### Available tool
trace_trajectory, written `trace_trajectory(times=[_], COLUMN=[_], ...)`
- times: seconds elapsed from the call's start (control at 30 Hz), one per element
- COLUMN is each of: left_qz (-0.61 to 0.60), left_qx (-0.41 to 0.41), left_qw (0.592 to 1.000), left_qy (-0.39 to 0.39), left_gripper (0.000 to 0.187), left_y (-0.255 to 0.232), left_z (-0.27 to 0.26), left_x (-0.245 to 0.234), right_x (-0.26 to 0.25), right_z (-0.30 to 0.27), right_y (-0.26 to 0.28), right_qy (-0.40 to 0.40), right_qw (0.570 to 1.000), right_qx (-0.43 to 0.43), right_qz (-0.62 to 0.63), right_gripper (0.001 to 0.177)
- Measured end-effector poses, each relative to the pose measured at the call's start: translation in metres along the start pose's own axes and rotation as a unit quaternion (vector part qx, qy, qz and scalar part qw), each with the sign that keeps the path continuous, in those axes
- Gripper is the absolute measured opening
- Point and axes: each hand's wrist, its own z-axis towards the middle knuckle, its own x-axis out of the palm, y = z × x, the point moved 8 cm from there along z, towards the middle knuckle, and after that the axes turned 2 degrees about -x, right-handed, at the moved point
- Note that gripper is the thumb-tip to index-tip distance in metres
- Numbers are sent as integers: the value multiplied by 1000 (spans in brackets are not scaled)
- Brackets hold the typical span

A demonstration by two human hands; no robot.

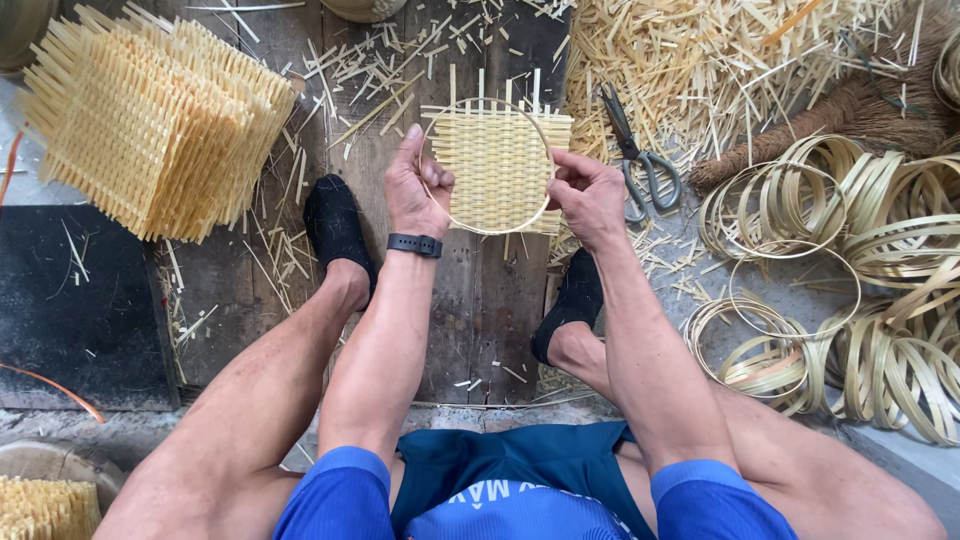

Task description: The person sits on the floor and weaves bamboo strips into a flat mat, then attaches a circular bamboo ring to form a basket. They use shears to trim excess material and a wooden block to press the weave. The process is repeated for multiple units.

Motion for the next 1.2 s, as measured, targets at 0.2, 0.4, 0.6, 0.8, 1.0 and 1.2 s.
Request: trace_trajectory(times=[0.2, 0.4, 0.6, 0.8, 1.0, 1.2], left_qz=[177, 616, 708, 699, 683, 692], left_qx=[76, 273, 226, 154, 171, 192], left_qw=[981, 735, 667, 691, 703, 689], left_qy=[-16, -69, -44, -94, -99, -95], left_gripper=[21, 19, 29, 25, 29, 27], left_y=[-11, -26, -22, -20, -21, -19], left_z=[-3, -8, 9, 18, 24, 33], left_x=[-2, -3, -13, -26, -32, -40], right_x=[-14, -20, -16, -18, -16, -16], right_z=[6, 17, 27, 26, 28, 23], right_y=[-10, -23, -46, -53, -48, -49], right_qy=[-69, -130, -129, -129, -138, -155], right_qw=[997, 960, 942, 938, 938, 936], right_qx=[28, 25, 35, 72, 61, 58], right_qz=[-24, -246, -308, -314, -312, -310], right_gripper=[33, 23, 20, 19, 14, 11])
